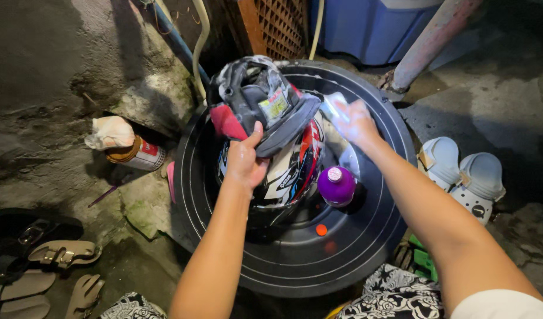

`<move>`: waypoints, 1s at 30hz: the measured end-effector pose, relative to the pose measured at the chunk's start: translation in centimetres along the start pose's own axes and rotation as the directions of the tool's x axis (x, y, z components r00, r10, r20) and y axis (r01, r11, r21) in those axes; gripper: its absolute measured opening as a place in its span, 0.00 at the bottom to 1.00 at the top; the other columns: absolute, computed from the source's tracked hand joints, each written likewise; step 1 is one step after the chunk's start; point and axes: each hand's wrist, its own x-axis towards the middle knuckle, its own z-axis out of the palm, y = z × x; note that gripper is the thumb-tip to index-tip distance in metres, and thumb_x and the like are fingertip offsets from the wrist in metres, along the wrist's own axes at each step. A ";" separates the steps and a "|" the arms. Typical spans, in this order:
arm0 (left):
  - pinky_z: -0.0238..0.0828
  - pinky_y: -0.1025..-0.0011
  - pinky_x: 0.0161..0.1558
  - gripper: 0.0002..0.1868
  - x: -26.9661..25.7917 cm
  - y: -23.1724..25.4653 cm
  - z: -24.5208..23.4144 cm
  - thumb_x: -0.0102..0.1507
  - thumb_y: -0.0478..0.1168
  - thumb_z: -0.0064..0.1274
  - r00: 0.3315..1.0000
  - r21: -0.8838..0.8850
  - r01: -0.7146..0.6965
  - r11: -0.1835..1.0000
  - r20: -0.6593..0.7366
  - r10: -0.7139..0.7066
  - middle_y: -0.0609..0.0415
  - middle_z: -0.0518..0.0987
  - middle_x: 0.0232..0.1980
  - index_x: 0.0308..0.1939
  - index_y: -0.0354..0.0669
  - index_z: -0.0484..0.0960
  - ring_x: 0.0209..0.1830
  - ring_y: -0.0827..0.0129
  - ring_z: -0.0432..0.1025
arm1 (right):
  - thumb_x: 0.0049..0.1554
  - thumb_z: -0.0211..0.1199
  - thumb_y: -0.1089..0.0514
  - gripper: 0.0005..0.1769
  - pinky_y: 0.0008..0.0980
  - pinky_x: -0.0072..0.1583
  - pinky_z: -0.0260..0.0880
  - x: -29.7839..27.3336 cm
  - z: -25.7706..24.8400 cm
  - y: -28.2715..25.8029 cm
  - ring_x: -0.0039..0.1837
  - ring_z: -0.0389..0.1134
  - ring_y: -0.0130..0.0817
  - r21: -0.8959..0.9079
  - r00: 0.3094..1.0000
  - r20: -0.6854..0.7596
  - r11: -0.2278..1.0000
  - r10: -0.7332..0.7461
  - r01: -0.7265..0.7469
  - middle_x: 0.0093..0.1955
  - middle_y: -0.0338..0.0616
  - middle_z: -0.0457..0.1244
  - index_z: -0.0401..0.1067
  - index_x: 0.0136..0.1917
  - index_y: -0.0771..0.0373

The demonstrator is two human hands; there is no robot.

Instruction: The person washes the inner padding and lining of a motorcycle helmet by hand using soap and water under an outdoor tap.

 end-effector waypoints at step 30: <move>0.71 0.49 0.65 0.19 3.3 -2.9 -2.7 0.61 0.30 0.51 0.979 -0.233 0.201 0.951 0.092 -0.184 0.35 0.79 0.57 0.55 0.21 0.75 0.57 0.45 0.75 | 0.28 0.86 0.51 0.64 0.38 0.70 0.65 -15.6 -0.1 -0.6 0.67 0.67 0.37 0.478 0.935 0.334 0.876 -0.115 -0.063 0.64 0.44 0.65 0.57 0.74 0.61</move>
